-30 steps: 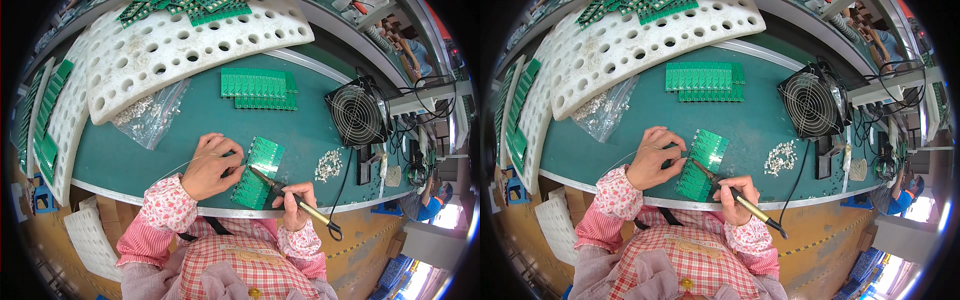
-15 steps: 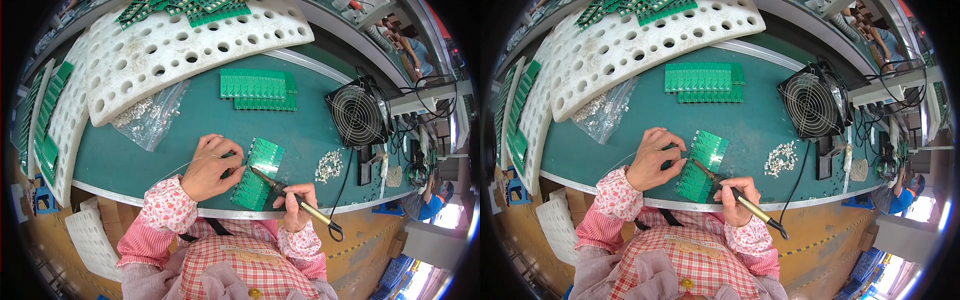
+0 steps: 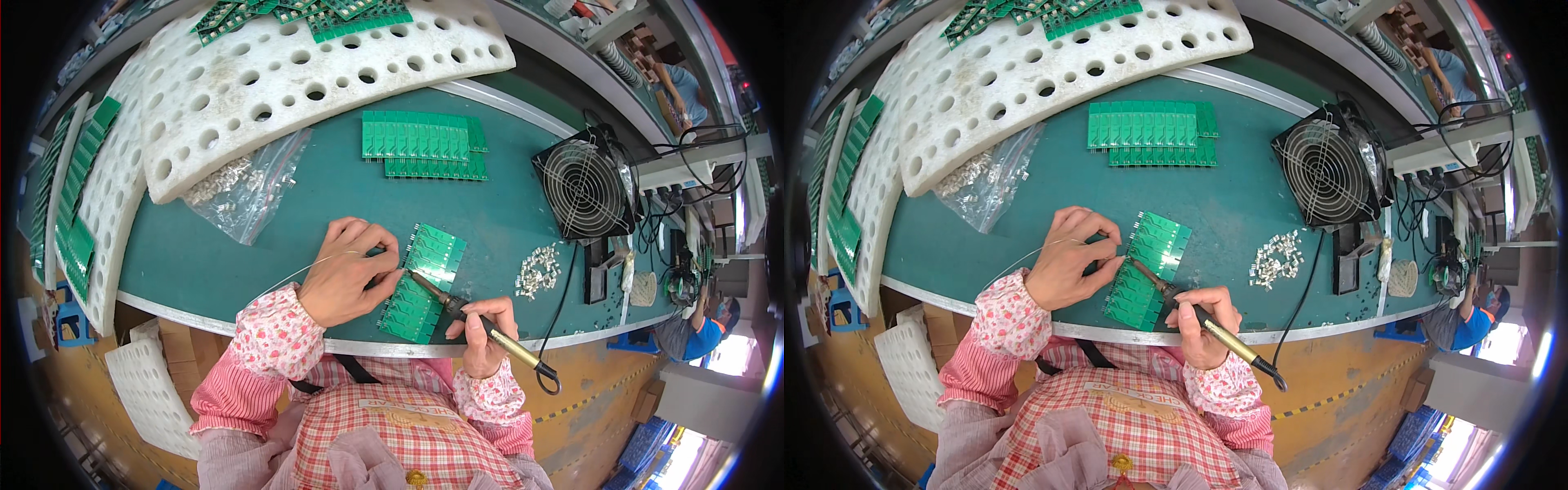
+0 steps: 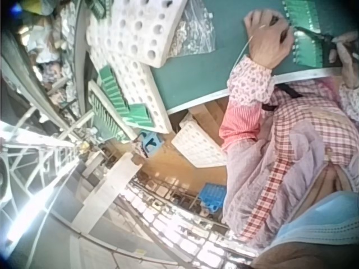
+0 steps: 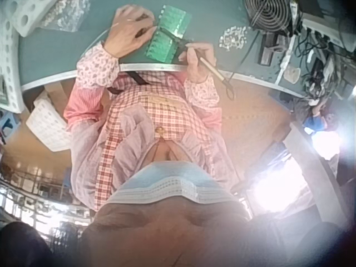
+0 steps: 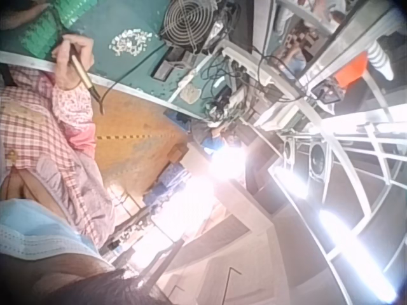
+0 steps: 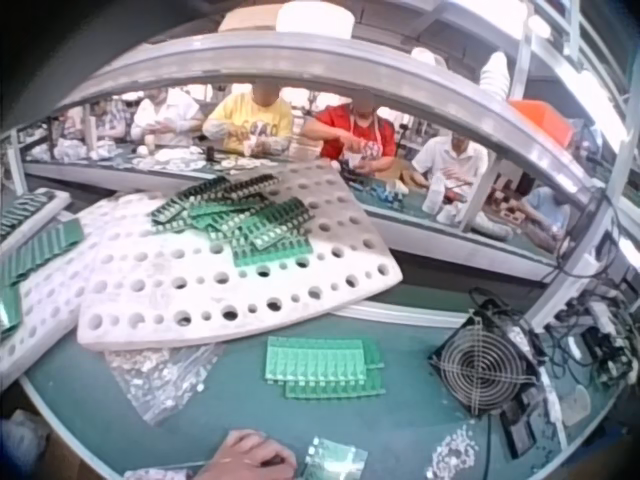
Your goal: The person solders connections on electronic circuit board strips using a soldering iron and soldering wire.
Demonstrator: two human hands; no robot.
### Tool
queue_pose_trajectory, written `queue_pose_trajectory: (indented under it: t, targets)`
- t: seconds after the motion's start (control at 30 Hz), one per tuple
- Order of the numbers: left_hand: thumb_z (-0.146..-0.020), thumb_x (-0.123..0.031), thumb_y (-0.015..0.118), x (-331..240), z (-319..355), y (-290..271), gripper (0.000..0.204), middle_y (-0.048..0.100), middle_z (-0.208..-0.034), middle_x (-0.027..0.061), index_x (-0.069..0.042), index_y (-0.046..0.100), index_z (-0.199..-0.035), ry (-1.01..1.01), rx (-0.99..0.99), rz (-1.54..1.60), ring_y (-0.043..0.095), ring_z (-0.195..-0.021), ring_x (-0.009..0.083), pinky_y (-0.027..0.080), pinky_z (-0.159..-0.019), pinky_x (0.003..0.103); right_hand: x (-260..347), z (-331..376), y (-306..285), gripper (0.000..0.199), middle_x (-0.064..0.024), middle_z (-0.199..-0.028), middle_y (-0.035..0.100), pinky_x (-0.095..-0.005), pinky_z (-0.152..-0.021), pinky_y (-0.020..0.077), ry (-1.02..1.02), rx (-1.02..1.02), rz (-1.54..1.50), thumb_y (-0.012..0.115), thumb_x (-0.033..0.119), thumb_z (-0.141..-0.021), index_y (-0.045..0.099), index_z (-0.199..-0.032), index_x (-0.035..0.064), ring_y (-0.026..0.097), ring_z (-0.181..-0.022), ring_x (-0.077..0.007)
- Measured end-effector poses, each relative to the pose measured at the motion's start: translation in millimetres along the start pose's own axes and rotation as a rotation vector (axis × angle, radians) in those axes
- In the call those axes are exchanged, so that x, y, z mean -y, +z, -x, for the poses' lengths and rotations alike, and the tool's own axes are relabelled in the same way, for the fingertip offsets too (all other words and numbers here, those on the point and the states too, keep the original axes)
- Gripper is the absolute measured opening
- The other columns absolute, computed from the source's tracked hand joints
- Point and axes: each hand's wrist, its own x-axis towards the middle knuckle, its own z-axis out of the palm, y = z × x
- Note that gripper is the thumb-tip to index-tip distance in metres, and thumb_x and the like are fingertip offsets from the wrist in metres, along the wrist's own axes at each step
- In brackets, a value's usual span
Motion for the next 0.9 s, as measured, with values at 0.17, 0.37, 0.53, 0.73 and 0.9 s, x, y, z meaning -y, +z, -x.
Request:
queue_pose_trajectory:
  t: [0.17, 0.37, 0.53, 0.73, 0.9]
  targets:
    - [-0.076, -0.012, 0.069, -1, 1, -1, 0.016, 0.058, -0.096, 0.0008, -0.009, 0.056, -0.068, 0.009, 0.007, -0.014, 0.053, -0.094, 0.0238, 0.034, -0.093, 0.040, 2, 0, -1, 0.014, -0.0096, -0.064, 0.065, -0.0244, -0.053, 0.0504, 0.003, 0.019, 0.018, 0.058, 0.011, -0.091, 0.054, -0.094, -0.0017, 0.063, -0.055, -0.0122]
    - [-0.072, -0.022, 0.077, -6, 8, -6, 0.028, 0.057, -0.099, 0.0029, -0.008, 0.053, -0.073, -0.052, 0.026, 0.029, 0.052, -0.099, 0.0259, 0.034, -0.095, 0.041, -1, 1, -1, 0.013, -0.0091, -0.065, 0.065, -0.0242, -0.054, 0.0502, 0.021, 0.001, -0.003, 0.057, 0.010, -0.091, 0.054, -0.096, -0.0016, 0.063, -0.056, -0.0123]
    - [-0.056, -0.036, 0.089, -28, 27, -11, 0.054, 0.051, -0.109, 0.0081, -0.009, 0.048, -0.080, -0.055, 0.108, -0.017, 0.048, -0.108, 0.0314, 0.032, -0.103, 0.048, -3, 10, -7, 0.014, -0.0108, -0.072, 0.064, -0.0258, -0.054, 0.0519, -0.018, -0.115, -0.074, 0.056, 0.010, -0.091, 0.052, -0.096, -0.0022, 0.063, -0.058, -0.0139]
    - [-0.056, -0.037, 0.089, -25, 16, -2, 0.054, 0.052, -0.109, 0.0082, -0.008, 0.051, -0.082, -0.049, 0.058, -0.102, 0.050, -0.105, 0.0313, 0.035, -0.096, 0.046, -2, 12, -13, 0.015, -0.0114, -0.075, 0.062, -0.0274, -0.055, 0.0534, -0.070, -0.151, -0.083, 0.055, 0.012, -0.093, 0.051, -0.098, -0.0018, 0.063, -0.060, -0.0143]
    - [-0.072, -0.022, 0.075, -44, 9, -5, 0.029, 0.055, -0.103, 0.0086, -0.006, 0.053, -0.083, 0.049, 0.041, -0.092, 0.053, -0.097, 0.0297, 0.037, -0.091, 0.045, -4, -6, -15, 0.017, -0.0100, -0.073, 0.062, -0.0288, -0.053, 0.0492, -0.489, -0.007, 0.252, 0.065, 0.002, -0.082, 0.065, -0.098, -0.0029, 0.061, -0.057, -0.0198]
